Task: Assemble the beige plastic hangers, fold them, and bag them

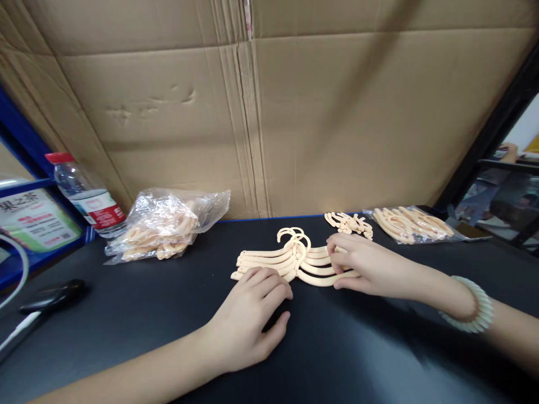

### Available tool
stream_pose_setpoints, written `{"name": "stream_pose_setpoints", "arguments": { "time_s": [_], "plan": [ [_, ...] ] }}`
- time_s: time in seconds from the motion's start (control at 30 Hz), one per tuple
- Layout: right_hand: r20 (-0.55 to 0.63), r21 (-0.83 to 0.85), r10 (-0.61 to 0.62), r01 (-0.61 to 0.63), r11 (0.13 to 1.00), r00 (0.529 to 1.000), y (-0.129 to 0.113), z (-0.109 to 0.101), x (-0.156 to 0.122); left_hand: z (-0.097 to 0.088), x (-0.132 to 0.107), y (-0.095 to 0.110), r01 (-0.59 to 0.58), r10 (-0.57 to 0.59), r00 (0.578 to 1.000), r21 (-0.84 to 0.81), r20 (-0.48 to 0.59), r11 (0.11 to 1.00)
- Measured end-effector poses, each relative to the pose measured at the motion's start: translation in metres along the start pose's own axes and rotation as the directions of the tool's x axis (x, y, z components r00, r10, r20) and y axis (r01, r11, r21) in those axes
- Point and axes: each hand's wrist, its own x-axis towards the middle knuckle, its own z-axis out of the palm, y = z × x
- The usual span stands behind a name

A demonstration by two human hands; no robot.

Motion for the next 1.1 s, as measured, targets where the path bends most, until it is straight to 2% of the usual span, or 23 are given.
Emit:
{"name": "stream_pose_setpoints", "arguments": {
  "time_s": [0.1, 0.23, 0.43, 0.57, 0.77, 0.97, 1.1],
  "plan": [
    [-0.070, -0.069, 0.048, -0.053, 0.996, 0.996, 0.002, 0.007, 0.002, 0.000, 0.001, -0.001, 0.042, -0.042, 0.999, 0.001, -0.007, 0.999],
    [-0.148, -0.051, 0.096, -0.105, 0.993, 0.984, 0.002, 0.026, 0.001, 0.000, 0.002, -0.001, 0.103, -0.105, 0.994, 0.043, 0.034, 0.994],
    [-0.062, -0.040, 0.140, -0.143, 0.989, 0.988, 0.000, 0.042, 0.007, -0.001, 0.001, -0.007, 0.145, -0.155, 0.979, 0.084, 0.130, 0.986],
    [-0.083, -0.017, 0.144, -0.146, 0.989, 0.986, 0.013, 0.043, 0.013, -0.001, 0.006, -0.018, 0.140, -0.150, 0.972, 0.070, 0.181, 0.988],
    [-0.199, -0.021, 0.100, -0.106, 0.994, 0.975, 0.038, 0.053, 0.016, -0.004, 0.016, -0.026, 0.113, -0.114, 0.971, 0.019, 0.212, 0.993],
    [-0.278, -0.040, 0.074, -0.088, 0.995, 0.958, 0.045, 0.058, 0.018, -0.007, 0.019, -0.029, 0.069, -0.069, 0.978, 0.005, 0.199, 0.998],
    [-0.271, -0.064, 0.091, -0.112, 0.992, 0.958, 0.051, 0.056, 0.023, -0.008, 0.021, -0.035, 0.039, -0.039, 0.977, 0.003, 0.210, 0.999]
  ]
}}
